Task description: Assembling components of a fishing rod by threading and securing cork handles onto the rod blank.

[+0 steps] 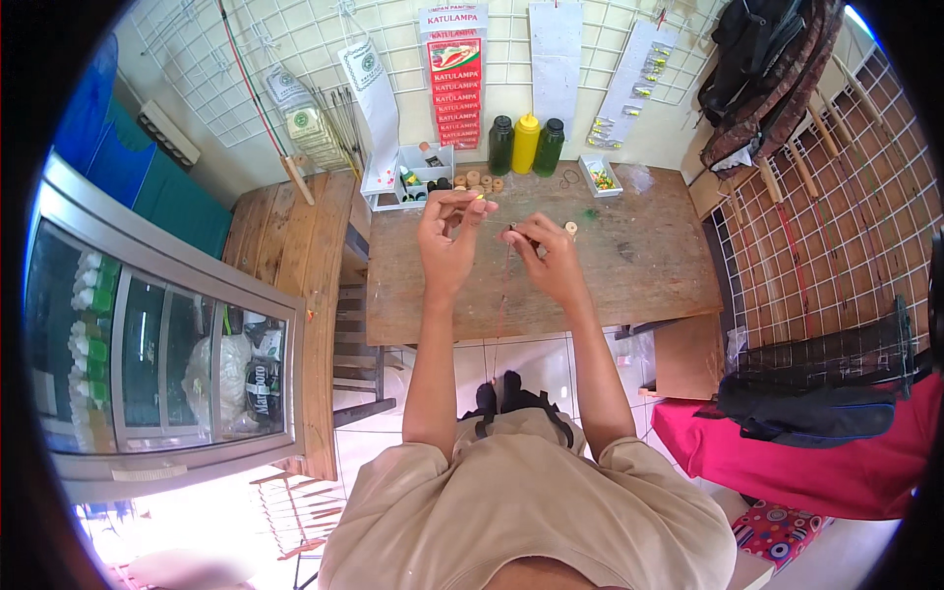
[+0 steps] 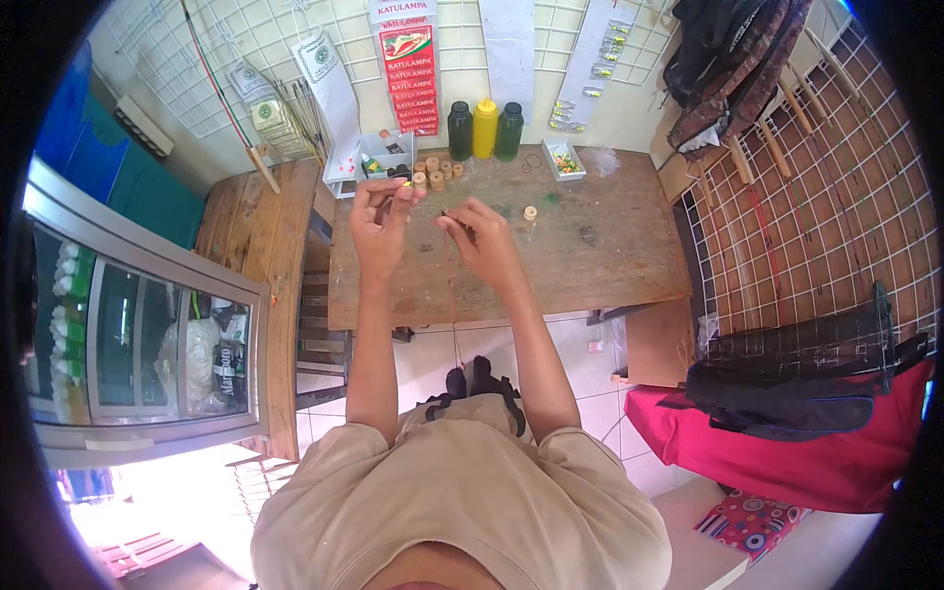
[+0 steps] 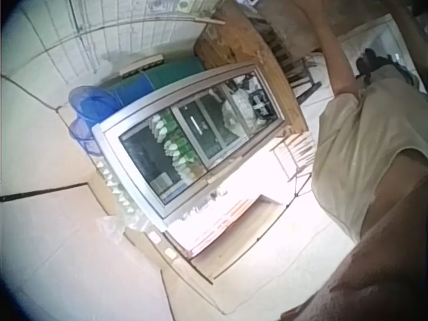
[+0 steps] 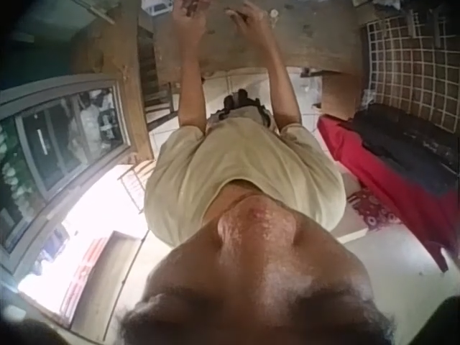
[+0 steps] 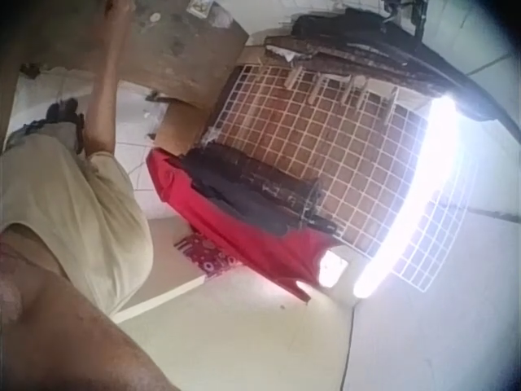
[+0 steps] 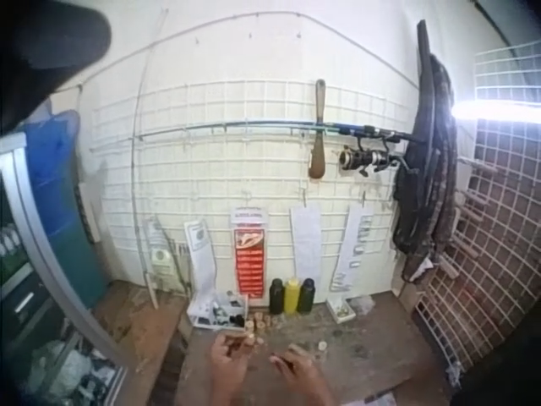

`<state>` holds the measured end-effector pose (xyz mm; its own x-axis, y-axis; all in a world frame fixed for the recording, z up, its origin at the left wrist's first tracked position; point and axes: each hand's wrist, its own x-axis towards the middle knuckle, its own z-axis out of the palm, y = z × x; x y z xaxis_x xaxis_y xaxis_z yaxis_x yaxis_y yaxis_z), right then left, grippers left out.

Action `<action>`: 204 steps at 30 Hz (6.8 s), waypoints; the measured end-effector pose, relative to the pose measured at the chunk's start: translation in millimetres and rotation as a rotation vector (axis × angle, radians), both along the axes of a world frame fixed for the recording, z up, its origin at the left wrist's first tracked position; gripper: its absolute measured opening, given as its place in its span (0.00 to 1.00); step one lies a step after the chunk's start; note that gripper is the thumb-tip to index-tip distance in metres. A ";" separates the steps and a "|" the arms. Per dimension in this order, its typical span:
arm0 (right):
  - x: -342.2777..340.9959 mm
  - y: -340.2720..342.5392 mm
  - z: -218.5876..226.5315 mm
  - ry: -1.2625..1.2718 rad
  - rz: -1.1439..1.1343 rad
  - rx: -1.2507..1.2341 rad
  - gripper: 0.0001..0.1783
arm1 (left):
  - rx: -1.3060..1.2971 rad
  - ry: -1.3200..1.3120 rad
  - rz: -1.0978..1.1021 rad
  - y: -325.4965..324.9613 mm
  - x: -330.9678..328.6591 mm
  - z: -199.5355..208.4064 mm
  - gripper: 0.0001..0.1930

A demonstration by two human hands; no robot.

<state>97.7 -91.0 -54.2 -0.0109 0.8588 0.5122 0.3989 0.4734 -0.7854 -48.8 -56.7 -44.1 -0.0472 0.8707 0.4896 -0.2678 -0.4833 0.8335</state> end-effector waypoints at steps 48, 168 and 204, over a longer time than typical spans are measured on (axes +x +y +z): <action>40.2 -5.7 6.1 0.000 -0.006 -0.158 0.08 | 0.021 0.019 -0.104 1.6 54.3 0.7 0.08; 63.3 -9.8 16.2 0.022 0.182 -0.331 0.14 | 0.027 0.057 -0.038 -0.1 59.2 0.9 0.08; 55.3 31.7 70.0 0.373 0.007 0.032 0.08 | 0.058 0.156 -0.016 0.1 47.4 8.8 0.10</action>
<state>153.0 -59.2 15.8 0.1755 0.8427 0.5089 0.0850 0.5021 -0.8606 -1.4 -56.6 -35.3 0.0469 0.8409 0.5391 -0.1458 -0.5281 0.8365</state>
